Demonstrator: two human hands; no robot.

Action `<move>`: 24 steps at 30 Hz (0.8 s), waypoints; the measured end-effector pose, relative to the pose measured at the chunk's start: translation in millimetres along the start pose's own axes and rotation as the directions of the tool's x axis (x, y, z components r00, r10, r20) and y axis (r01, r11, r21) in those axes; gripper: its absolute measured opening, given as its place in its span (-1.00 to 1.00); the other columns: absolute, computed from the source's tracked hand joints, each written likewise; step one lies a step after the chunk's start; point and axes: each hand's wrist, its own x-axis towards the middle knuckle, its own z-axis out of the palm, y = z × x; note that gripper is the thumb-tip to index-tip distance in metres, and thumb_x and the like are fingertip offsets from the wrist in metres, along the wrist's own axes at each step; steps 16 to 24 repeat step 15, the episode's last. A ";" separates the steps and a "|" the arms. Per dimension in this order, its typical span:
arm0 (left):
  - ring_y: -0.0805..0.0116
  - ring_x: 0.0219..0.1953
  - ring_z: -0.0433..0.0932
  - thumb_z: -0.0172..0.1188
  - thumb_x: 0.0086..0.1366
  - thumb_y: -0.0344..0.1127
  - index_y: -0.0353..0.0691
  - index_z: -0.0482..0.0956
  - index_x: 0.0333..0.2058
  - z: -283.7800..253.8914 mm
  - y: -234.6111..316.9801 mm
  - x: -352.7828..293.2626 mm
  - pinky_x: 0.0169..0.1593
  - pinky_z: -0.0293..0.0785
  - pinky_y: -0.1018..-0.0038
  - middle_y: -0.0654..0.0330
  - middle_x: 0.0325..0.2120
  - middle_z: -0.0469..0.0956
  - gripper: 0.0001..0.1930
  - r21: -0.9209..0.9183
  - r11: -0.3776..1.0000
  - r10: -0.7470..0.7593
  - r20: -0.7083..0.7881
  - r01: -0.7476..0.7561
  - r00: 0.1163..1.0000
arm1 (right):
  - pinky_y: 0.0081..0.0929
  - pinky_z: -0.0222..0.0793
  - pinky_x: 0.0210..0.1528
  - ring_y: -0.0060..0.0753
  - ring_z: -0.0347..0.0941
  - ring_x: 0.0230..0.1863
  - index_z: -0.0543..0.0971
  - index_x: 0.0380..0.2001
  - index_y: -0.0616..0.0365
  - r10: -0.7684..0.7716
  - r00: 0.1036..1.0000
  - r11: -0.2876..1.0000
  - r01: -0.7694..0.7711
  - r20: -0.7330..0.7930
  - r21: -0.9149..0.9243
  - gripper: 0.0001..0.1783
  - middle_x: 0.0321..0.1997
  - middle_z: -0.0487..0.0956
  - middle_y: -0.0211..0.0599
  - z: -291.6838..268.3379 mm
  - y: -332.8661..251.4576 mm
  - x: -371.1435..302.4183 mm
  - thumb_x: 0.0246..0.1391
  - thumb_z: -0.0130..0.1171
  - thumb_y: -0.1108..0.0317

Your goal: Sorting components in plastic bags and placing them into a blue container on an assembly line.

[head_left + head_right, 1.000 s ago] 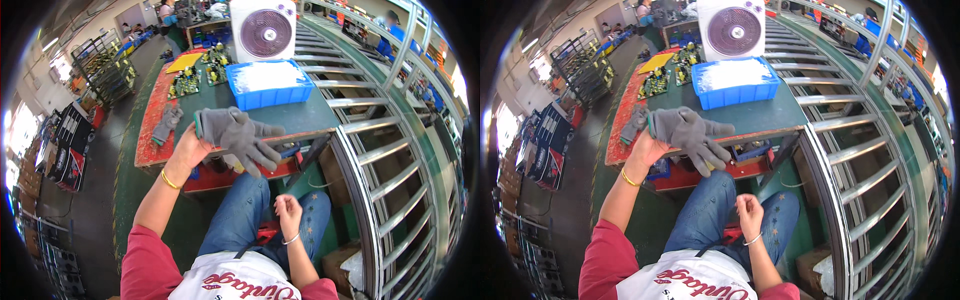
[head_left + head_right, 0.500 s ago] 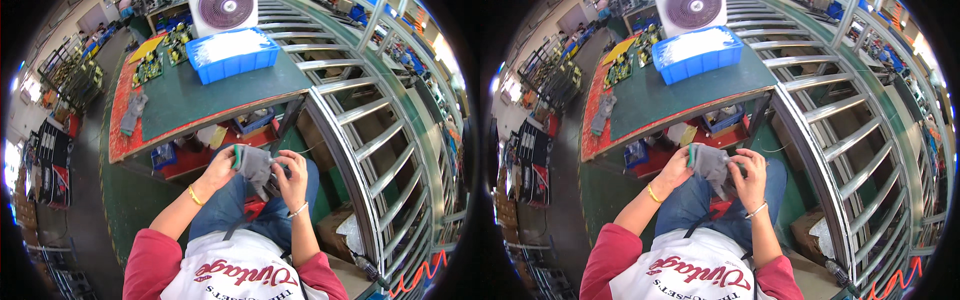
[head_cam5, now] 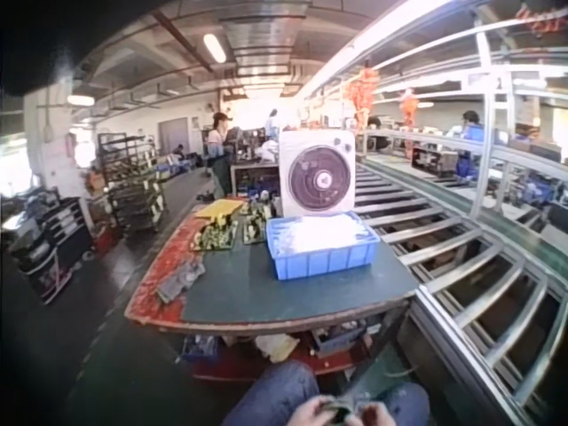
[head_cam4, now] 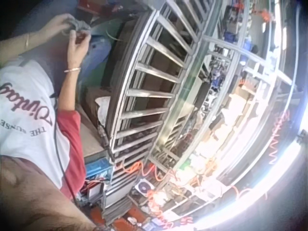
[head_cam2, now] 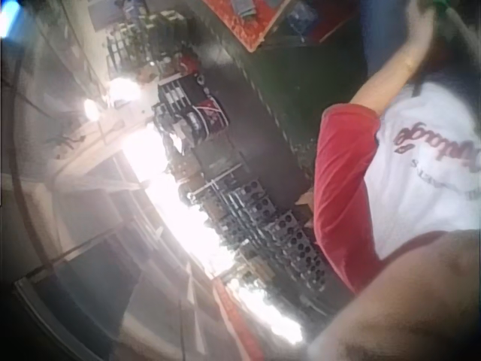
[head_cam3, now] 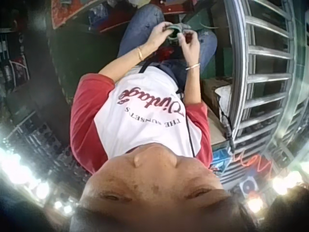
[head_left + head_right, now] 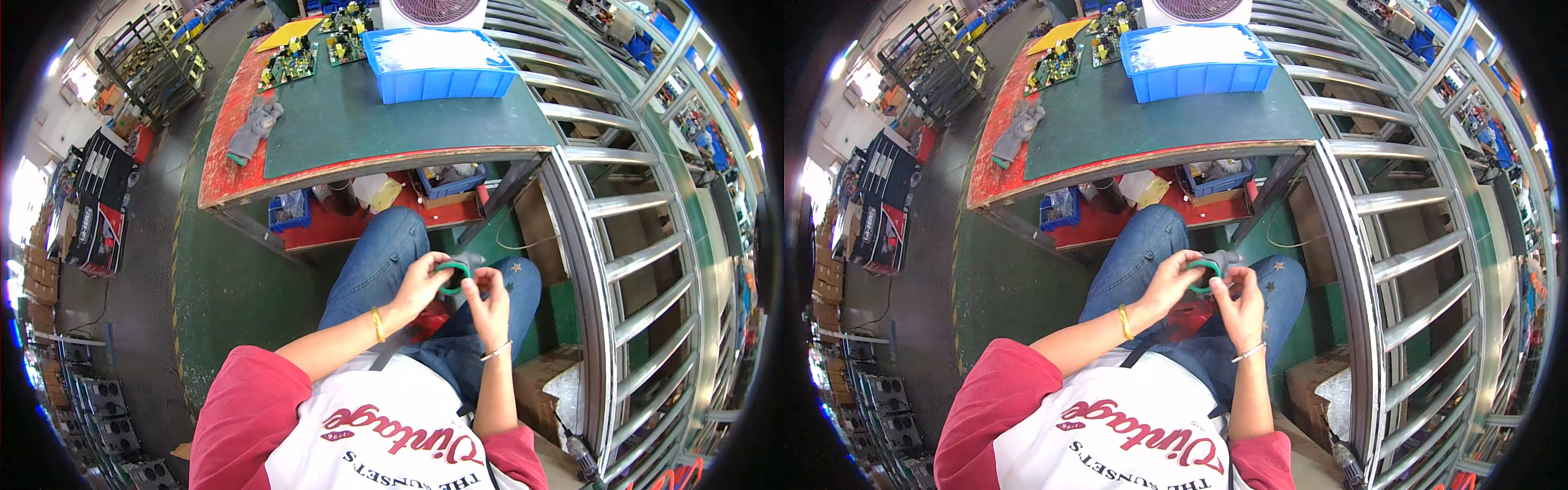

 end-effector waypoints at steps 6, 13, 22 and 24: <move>0.44 -0.18 0.56 0.22 0.28 -0.48 -0.31 0.44 -0.03 15.7 14.3 -28.3 -0.12 0.52 0.52 0.19 -0.16 0.54 -0.71 0.284 0.938 0.194 0.044 -0.199 0.980 | -0.54 0.39 -0.47 -0.58 0.44 -0.54 0.53 -0.25 0.29 0.071 0.996 0.994 -0.076 -0.063 -0.084 -0.74 -0.52 0.55 -0.36 8.3 47.9 -5.1 0.16 0.28 0.29; -0.03 -0.29 0.60 0.10 0.36 -0.21 -0.19 0.51 -0.12 3.8 0.5 -40.3 -0.31 0.53 0.17 -0.01 -0.26 0.60 -0.78 0.778 0.472 0.260 0.327 -0.415 0.909 | -0.67 0.36 -0.56 -0.72 0.42 -0.55 0.54 -0.26 0.27 0.134 0.990 0.985 -0.128 -0.051 0.114 -0.85 -0.50 0.56 -0.45 12.6 23.8 -6.0 0.15 0.26 0.44; -0.01 -0.24 0.63 0.14 0.32 -0.26 -0.19 0.49 -0.10 -1.2 -9.6 -29.6 -0.26 0.57 0.25 -0.08 -0.24 0.61 -0.77 0.896 0.296 0.039 0.337 -0.333 0.941 | -0.64 0.44 -0.43 -0.67 0.49 -0.47 0.56 -0.26 0.25 0.013 0.996 1.000 -0.015 -0.083 -0.018 -0.85 -0.48 0.59 -0.41 14.7 34.7 -9.5 0.16 0.28 0.42; -0.01 -0.24 0.63 0.14 0.32 -0.26 -0.19 0.49 -0.10 -1.2 -9.6 -29.6 -0.26 0.57 0.25 -0.08 -0.24 0.61 -0.77 0.896 0.296 0.039 0.337 -0.333 0.941 | -0.64 0.44 -0.43 -0.67 0.49 -0.47 0.56 -0.26 0.25 0.013 0.996 1.000 -0.015 -0.083 -0.018 -0.85 -0.48 0.59 -0.41 14.7 34.7 -9.5 0.16 0.28 0.42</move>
